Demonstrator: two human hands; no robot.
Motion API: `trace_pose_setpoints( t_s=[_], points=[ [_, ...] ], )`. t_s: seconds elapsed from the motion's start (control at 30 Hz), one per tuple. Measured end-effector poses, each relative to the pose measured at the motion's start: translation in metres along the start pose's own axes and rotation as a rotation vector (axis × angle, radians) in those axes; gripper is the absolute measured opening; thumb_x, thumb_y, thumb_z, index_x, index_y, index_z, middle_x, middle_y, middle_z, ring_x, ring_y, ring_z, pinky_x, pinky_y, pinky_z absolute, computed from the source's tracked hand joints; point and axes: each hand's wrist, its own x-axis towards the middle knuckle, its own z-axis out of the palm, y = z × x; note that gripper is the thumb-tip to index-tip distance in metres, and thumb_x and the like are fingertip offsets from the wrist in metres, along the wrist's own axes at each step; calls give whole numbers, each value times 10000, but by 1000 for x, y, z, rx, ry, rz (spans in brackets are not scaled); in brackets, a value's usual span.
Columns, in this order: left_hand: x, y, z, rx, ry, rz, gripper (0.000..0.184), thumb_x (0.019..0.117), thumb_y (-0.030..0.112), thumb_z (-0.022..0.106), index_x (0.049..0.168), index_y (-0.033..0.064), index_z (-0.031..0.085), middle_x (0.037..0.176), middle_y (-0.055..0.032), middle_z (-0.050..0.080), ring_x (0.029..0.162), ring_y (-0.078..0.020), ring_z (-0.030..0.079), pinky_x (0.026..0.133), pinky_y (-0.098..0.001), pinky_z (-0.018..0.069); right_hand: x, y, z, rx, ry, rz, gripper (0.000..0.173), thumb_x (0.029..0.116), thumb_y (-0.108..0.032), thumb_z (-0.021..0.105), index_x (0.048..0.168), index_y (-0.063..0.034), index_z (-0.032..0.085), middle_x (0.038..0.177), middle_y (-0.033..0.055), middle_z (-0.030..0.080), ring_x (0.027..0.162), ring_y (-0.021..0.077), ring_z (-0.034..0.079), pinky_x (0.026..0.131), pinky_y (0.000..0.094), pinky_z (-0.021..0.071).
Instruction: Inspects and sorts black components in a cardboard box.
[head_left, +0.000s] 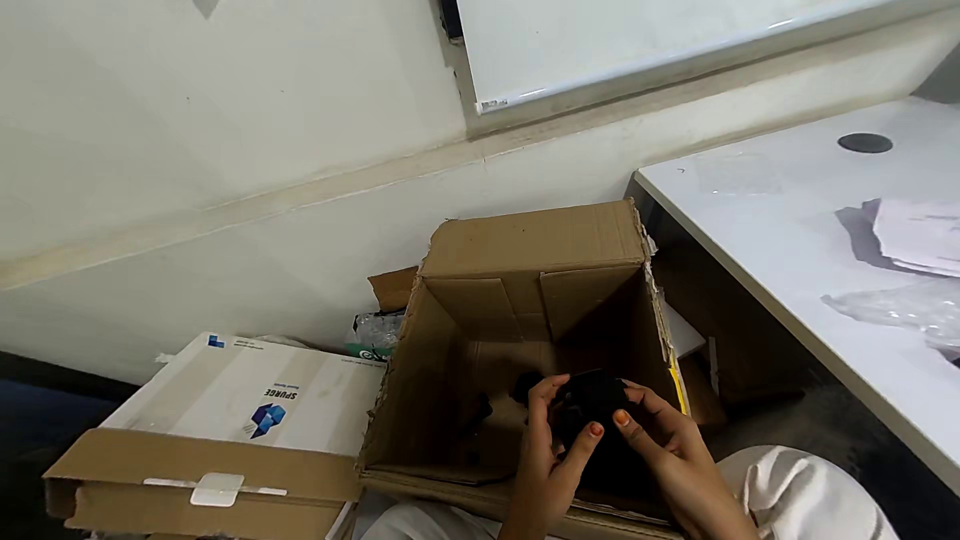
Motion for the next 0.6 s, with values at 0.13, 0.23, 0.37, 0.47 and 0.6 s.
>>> trace_pose_setpoints(
  t_s=[0.13,0.23,0.37,0.47,0.6],
  points=[
    [1,0,1,-3,31,23,437,992,102,551,1360,-114,460,1236,-161,606,1096,-51,612,932,-213,516,1,3,0,-7,-8,-40,155,880,-80,624,1013,-31,688,1228,83,659,1029,42,670,828,173,570],
    [1,1,2,-31,82,54,336,1003,92,545,1281,-75,456,1166,-94,607,1051,-7,611,912,-189,520,2,7,-1,-89,-4,-130,150,880,-153,649,978,-56,709,1269,88,649,1129,64,644,879,184,561],
    [1,-1,5,56,150,120,148,1013,65,497,1054,-26,607,1036,-38,637,973,15,606,841,-153,511,1,13,1,-263,44,-258,194,877,-262,656,939,-93,729,1311,74,616,1198,76,586,945,213,515],
    [1,1,5,88,218,85,186,996,41,489,1016,-48,650,1060,-72,657,1004,-7,621,844,-159,521,-1,16,5,-384,62,-339,243,893,-327,636,934,-113,742,1327,83,610,1254,163,540,1014,335,459],
    [1,6,3,-28,233,-64,227,986,52,520,1085,-69,685,1158,-114,665,1052,-65,646,850,-217,558,0,17,5,-484,59,-372,253,891,-339,628,928,-120,751,1312,93,610,1222,235,540,1000,420,442]
  ],
)
